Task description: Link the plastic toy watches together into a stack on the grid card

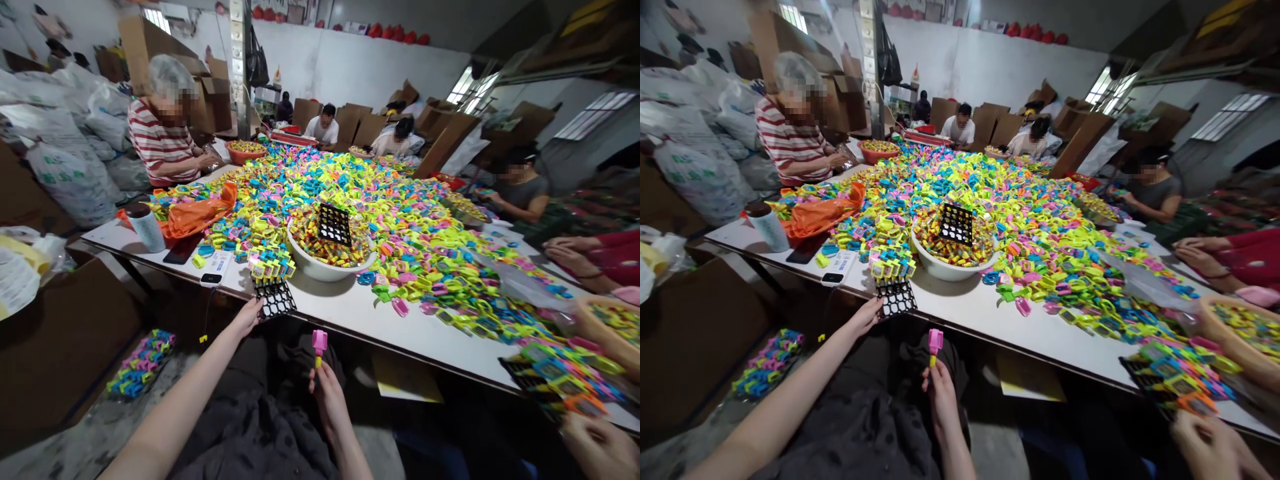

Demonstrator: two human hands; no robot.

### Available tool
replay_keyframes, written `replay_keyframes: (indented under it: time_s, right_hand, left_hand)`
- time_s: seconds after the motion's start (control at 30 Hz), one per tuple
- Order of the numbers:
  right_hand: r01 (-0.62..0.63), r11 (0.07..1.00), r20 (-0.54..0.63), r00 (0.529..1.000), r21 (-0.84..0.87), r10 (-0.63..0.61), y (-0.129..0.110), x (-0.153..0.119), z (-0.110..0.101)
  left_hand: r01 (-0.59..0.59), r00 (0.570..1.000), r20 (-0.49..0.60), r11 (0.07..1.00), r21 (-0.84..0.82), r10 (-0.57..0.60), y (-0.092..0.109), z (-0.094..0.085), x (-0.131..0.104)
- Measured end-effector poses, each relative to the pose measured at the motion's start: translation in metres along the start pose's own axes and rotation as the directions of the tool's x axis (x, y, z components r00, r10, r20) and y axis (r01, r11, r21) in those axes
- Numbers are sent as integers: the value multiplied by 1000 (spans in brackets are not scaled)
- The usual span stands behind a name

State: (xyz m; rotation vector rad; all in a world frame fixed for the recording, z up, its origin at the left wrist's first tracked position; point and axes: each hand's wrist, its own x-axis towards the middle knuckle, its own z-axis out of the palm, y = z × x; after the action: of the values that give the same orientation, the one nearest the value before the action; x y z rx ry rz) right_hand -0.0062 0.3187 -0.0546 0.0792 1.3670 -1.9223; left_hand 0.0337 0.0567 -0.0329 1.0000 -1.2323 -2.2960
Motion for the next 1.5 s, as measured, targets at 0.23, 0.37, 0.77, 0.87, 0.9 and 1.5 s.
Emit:
replay_keyframes:
  time_s: [0.23, 0.37, 0.77, 0.87, 0.9, 1.5]
  right_hand:
    - [-14, 1000, -20, 1000, 0, 14, 0, -3, 1]
    - [-12, 999, 17, 1000, -29, 13, -2, -2, 17]
    - [63, 995, 251, 967, -79, -41, -2, 30, 109]
    - [64, 996, 279, 959, -68, -43, 7, 33, 121]
    - [81, 993, 286, 957, -91, -52, 9, 35, 122]
    - [461, -205, 499, 721, -863, -480, -89, 185, 49]
  left_hand:
    - [-54, 944, -305, 971, 233, 126, -10, 5, 11]
    - [-174, 877, -386, 939, 296, 285, -11, -4, 4]
    - [-321, 947, 110, 900, 294, 302, -51, 6, -71]
    - [-327, 943, 57, 887, 326, 327, -43, 2, -69]
    - [-347, 935, 57, 873, 344, 349, -38, -1, -68]
    - [-561, 726, 155, 446, 697, 671, 15, -39, 40]
